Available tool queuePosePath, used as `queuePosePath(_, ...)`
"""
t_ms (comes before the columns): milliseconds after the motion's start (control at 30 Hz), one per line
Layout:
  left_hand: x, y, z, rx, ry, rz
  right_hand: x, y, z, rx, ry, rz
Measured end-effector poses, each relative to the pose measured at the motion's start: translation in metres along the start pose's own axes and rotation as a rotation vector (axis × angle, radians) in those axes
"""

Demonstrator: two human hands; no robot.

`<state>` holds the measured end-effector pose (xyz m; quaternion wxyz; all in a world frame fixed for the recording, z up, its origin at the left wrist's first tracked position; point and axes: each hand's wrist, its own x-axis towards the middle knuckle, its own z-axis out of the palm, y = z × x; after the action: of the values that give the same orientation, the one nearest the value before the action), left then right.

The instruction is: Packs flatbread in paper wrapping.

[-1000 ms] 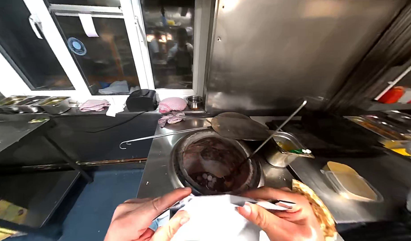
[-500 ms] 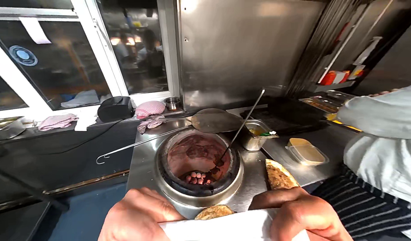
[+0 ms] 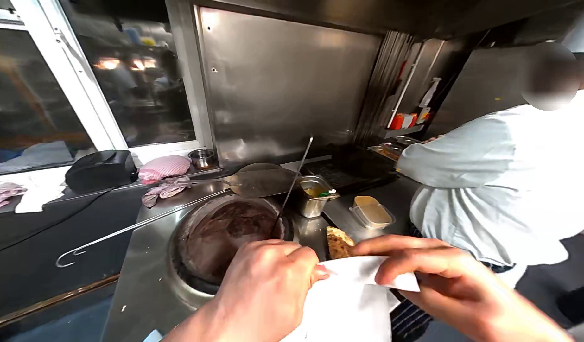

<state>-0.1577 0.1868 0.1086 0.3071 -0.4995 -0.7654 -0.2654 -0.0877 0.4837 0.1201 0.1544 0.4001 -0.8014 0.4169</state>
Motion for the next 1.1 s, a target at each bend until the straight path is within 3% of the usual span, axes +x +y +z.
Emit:
queuePosePath(100, 0.019, 0.017, 0.015, 0.074, 0.001, 0.153, -0.002, -0.025, -0.03, -0.362, -0.137, 0.075)
queuePosePath(200, 0.04, 0.025, 0.021, 0.134, -0.003, 0.261, 0.014, -0.036, 0.008, -0.861, -0.082, 0.035)
queuePosePath(267, 0.047, 0.012, 0.022, 0.099, 0.017, 0.271, 0.014, -0.021, 0.008, -0.992, 0.021, -0.074)
queuePosePath(433, 0.054, 0.007, 0.026, 0.049, 0.067, 0.329, -0.001, -0.009, -0.006, -0.981, 0.12, -0.261)
queuePosePath(500, 0.055, 0.015, 0.023, 0.002, 0.055, 0.348, -0.006, -0.018, -0.011, -0.924, 0.13, -0.242)
queuePosePath(667, 0.048, 0.022, -0.004, -0.075, 0.095, 0.37, -0.039, -0.04, -0.028, -0.05, 0.117, 0.109)
queuePosePath(733, 0.044, 0.017, -0.009, -0.118, 0.084, 0.346, -0.053, -0.045, -0.006, 0.09, 0.297, 0.113)
queuePosePath(800, 0.043, 0.02, -0.011, -0.083, -0.016, 0.312, -0.055, -0.059, 0.029, 0.001, 0.534, 0.129)
queuePosePath(867, 0.045, 0.036, -0.012, -0.087, -0.204, 0.296, -0.055, -0.073, 0.055, -0.209, 0.633, 0.129)
queuePosePath(900, 0.045, 0.045, -0.006, -0.16, -0.264, 0.312, -0.056, -0.083, 0.063, -0.318, 0.637, 0.138)
queuePosePath(1000, 0.042, 0.061, 0.026, -0.467, -0.214, 0.408, -0.073, -0.111, 0.074, -0.597, 0.584, 0.126)
queuePosePath(1100, 0.042, 0.075, 0.045, -0.731, -0.293, 0.455, -0.103, -0.13, 0.077, -0.718, 0.525, 0.064)
